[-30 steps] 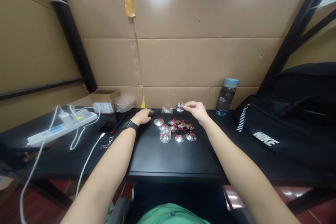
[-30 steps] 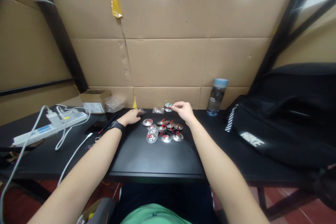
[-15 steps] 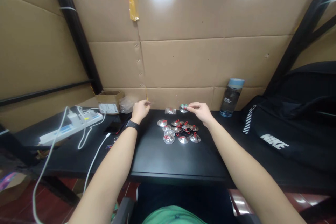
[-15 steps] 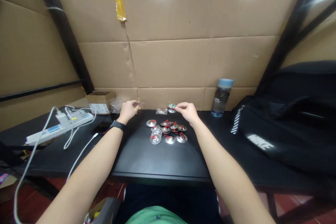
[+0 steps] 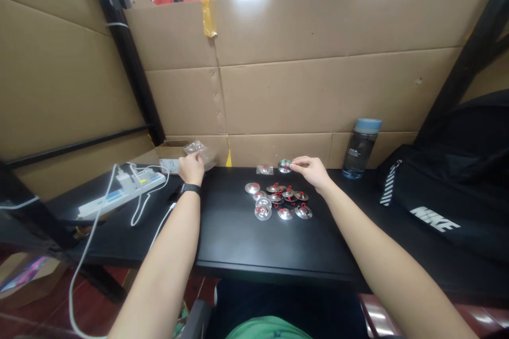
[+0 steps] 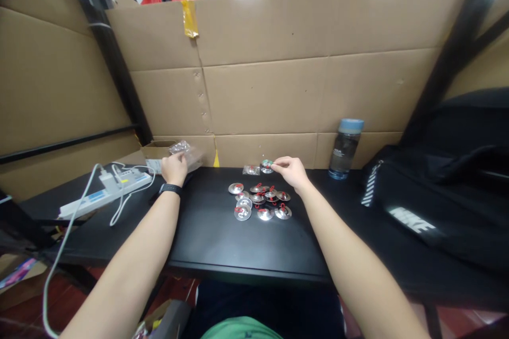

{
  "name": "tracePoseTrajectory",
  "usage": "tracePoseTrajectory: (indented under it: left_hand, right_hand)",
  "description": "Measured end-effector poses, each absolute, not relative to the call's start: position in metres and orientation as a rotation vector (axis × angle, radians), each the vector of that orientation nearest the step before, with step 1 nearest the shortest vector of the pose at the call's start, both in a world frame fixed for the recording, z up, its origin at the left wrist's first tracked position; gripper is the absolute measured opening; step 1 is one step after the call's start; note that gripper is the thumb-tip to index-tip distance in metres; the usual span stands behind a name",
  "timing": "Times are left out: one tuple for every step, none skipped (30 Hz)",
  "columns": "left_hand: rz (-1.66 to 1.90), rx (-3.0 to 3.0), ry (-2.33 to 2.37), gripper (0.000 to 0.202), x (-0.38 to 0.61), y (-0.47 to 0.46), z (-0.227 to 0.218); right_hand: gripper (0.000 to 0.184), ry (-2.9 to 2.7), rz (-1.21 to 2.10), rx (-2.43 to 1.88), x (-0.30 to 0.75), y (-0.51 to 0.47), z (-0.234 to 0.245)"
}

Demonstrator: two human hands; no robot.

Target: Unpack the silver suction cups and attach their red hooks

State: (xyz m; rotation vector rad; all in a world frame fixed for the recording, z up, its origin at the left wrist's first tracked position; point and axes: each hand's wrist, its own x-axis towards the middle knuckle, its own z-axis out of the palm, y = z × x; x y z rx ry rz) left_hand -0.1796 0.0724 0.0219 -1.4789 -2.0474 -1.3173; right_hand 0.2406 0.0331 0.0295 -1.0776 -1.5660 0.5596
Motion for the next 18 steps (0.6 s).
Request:
tracePoseTrajectory:
  left_hand:
    - [-1.296, -1.485, -2.064, 0.042, -0.181, 0.075, 0.019]
    - [-1.289, -1.491, -2.074, 0.042, -0.182, 0.077, 0.017]
    - [-1.293, -1.505, -2.076, 0.042, -0.183, 0.08, 0.015]
    - [-1.304, -1.532, -2.064, 0.043, -0.184, 0.083, 0.014]
    - [-1.315, -1.573, -2.043, 0.044, -0.186, 0.085, 0.013]
    - [-1.325, -1.618, -2.017, 0.044, -0.188, 0.088, 0.013]
    - [-1.331, -1.662, -1.991, 0.044, -0.19, 0.091, 0.012]
    - [-1.333, -1.697, -1.969, 0.044, -0.192, 0.093, 0.012]
    - [-1.338, -1.719, -1.953, 0.044, -0.194, 0.095, 0.012]
    - [-1.347, -1.729, -1.942, 0.045, -0.196, 0.096, 0.013]
    - [-1.362, -1.73, -1.937, 0.045, -0.198, 0.097, 0.013]
    - [-1.38, -1.727, -1.937, 0.045, -0.199, 0.098, 0.014]
    - [-1.399, -1.725, -1.94, 0.045, -0.201, 0.098, 0.014]
    - [-1.42, -1.724, -1.945, 0.045, -0.202, 0.098, 0.015]
    - [-1.44, -1.726, -1.947, 0.045, -0.203, 0.097, 0.015]
    - [-1.459, -1.732, -1.946, 0.047, -0.204, 0.096, 0.014]
    - [-1.481, -1.741, -1.94, 0.05, -0.205, 0.095, 0.013]
    - [-1.508, -1.755, -1.929, 0.053, -0.206, 0.095, 0.012]
  right_hand:
    - [0.025, -1.569, 0.553, -1.078, 0.241, 0.033, 0.029]
    - [0.025, -1.572, 0.548, -1.078, 0.241, 0.033, 0.029]
    - [0.025, -1.573, 0.546, -1.076, 0.24, 0.033, 0.029]
    - [0.025, -1.573, 0.548, -1.075, 0.24, 0.033, 0.029]
    - [0.026, -1.572, 0.552, -1.073, 0.24, 0.032, 0.029]
    - [0.026, -1.572, 0.555, -1.07, 0.24, 0.032, 0.029]
    - [0.026, -1.572, 0.557, -1.068, 0.239, 0.032, 0.03]
    - [0.026, -1.573, 0.558, -1.066, 0.239, 0.031, 0.03]
    - [0.025, -1.573, 0.558, -1.064, 0.239, 0.031, 0.03]
    - [0.025, -1.573, 0.557, -1.064, 0.239, 0.031, 0.03]
    - [0.025, -1.572, 0.558, -1.064, 0.239, 0.031, 0.03]
    - [0.025, -1.57, 0.56, -1.066, 0.239, 0.031, 0.03]
    - [0.024, -1.568, 0.562, -1.069, 0.239, 0.031, 0.03]
    - [0.024, -1.567, 0.562, -1.073, 0.239, 0.031, 0.03]
    - [0.024, -1.568, 0.561, -1.076, 0.239, 0.03, 0.03]
    - [0.024, -1.57, 0.561, -1.079, 0.239, 0.03, 0.03]
    - [0.024, -1.571, 0.56, -1.083, 0.239, 0.03, 0.031]
    - [0.025, -1.574, 0.56, -1.087, 0.239, 0.03, 0.031]
